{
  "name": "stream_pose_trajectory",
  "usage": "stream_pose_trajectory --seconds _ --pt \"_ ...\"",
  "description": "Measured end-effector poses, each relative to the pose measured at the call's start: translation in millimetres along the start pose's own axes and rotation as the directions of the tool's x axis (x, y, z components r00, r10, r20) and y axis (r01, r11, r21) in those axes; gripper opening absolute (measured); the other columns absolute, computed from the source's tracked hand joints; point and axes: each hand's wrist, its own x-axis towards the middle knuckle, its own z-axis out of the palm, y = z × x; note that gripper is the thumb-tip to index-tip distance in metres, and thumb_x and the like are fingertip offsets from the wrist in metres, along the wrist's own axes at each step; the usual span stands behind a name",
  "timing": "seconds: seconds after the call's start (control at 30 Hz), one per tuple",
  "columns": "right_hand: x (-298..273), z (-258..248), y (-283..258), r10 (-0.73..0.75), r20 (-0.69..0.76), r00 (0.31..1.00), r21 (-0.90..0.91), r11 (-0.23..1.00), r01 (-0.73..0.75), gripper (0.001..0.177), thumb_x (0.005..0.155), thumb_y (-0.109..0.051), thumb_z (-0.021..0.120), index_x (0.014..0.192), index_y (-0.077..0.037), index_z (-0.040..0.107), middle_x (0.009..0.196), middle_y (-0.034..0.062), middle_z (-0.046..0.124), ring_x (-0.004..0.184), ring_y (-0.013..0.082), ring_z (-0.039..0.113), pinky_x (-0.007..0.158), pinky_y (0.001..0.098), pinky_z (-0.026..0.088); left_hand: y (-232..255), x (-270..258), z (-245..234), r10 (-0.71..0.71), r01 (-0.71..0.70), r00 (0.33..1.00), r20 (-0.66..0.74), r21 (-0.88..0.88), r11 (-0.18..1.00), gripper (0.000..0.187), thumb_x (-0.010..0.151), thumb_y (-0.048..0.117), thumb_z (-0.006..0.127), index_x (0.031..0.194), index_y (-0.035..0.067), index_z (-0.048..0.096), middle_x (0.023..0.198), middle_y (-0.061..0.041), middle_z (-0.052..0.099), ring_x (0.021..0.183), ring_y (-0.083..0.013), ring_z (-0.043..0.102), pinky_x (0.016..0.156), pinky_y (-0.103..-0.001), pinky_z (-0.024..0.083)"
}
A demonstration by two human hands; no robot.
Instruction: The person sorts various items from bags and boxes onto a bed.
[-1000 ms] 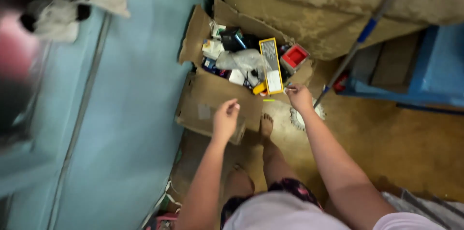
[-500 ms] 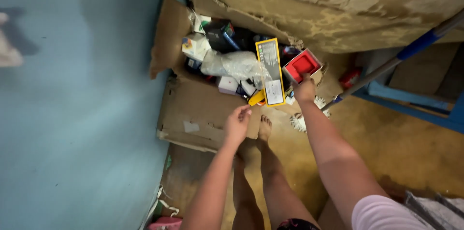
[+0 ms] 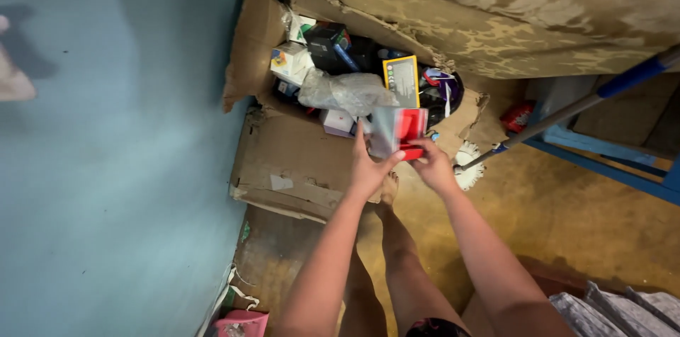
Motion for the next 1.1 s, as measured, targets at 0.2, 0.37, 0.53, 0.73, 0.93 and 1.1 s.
stream_pose_trajectory --seconds 0.2,0.37,0.53,0.73,0.93,1.1 --pt "3.3 54.6 -69.2 -0.333 0.202 0.921 -0.266 0.886 0.379 0.051 0.074 0.007 0.074 0.121 -0.011 0.069 0.136 0.0187 0.064 0.119 0.0328 0.065 0.1 0.0392 0.052 -91.4 2.4 -38.3 -0.718 0.716 0.695 0.034 -0.118 0.688 0.088 0.076 0.056 0.082 0.137 -0.005 0.06 0.123 -0.019 0.074 0.102 -0.0239 0.072 0.088 -0.038 0.056" --pt "49.3 84.7 -42.8 -0.162 0.458 0.874 -0.136 0.959 0.248 0.057 0.082 0.008 0.059 0.135 -0.012 0.062 0.143 0.0163 0.059 0.12 0.0327 0.064 0.102 0.0395 0.052 -157.7 -22.3 -85.8 -0.878 0.806 0.478 -0.015 -0.389 0.445 0.061 0.091 0.041 0.068 0.137 0.0 0.063 0.131 -0.014 0.071 0.112 -0.0223 0.067 0.098 -0.037 0.048" --pt "119.3 114.5 -43.1 -0.279 0.085 0.956 -0.557 0.783 0.278 0.064 0.082 -0.003 0.074 0.141 -0.008 0.051 0.154 0.0199 0.046 0.138 0.04 0.049 0.116 0.0448 0.041 -116.8 -29.2 -122.7 -0.853 0.714 0.488 -0.188 -0.475 0.513 0.07 0.089 0.029 0.067 0.151 0.008 0.041 0.141 -0.01 0.061 0.125 -0.0238 0.059 0.108 -0.039 0.042" --pt "185.5 140.3 0.4 -0.23 0.18 0.957 -0.957 0.184 0.224 0.1 0.069 -0.024 0.078 0.158 -0.012 0.032 0.155 0.0178 0.036 0.138 0.0397 0.036 0.116 0.0563 0.024 -129.7 -47.6 -135.0 -0.856 0.665 0.511 -0.08 -0.593 0.453 0.071 0.091 0.032 0.069 0.152 0.007 0.043 0.146 -0.009 0.059 0.132 -0.0219 0.056 0.112 -0.037 0.037" --pt "191.5 130.6 -25.3 -0.175 0.258 0.95 -0.932 0.214 0.293 0.06 0.094 -0.015 0.064 0.152 -0.012 0.054 0.14 0.0143 0.058 0.133 0.0359 0.047 0.115 0.0512 0.036 -134.9 -73.0 -149.6 -0.926 0.694 0.367 -0.086 -0.638 0.334 0.07 0.09 0.036 0.073 0.145 -0.001 0.054 0.139 -0.013 0.065 0.127 -0.0235 0.059 0.112 -0.039 0.039" --pt "178.8 93.3 -57.9 0.122 0.22 0.968 -0.508 0.861 0.007 0.047 0.08 -0.028 0.08 0.12 -0.003 0.072 0.114 0.0153 0.072 0.105 0.0301 0.061 0.093 0.0417 0.049 -127.1 -75.1 -155.2 -0.918 0.581 0.394 -0.036 -0.764 0.279 0.068 0.088 0.033 0.073 0.144 0.001 0.051 0.136 -0.012 0.065 0.122 -0.0233 0.062 0.108 -0.04 0.045"
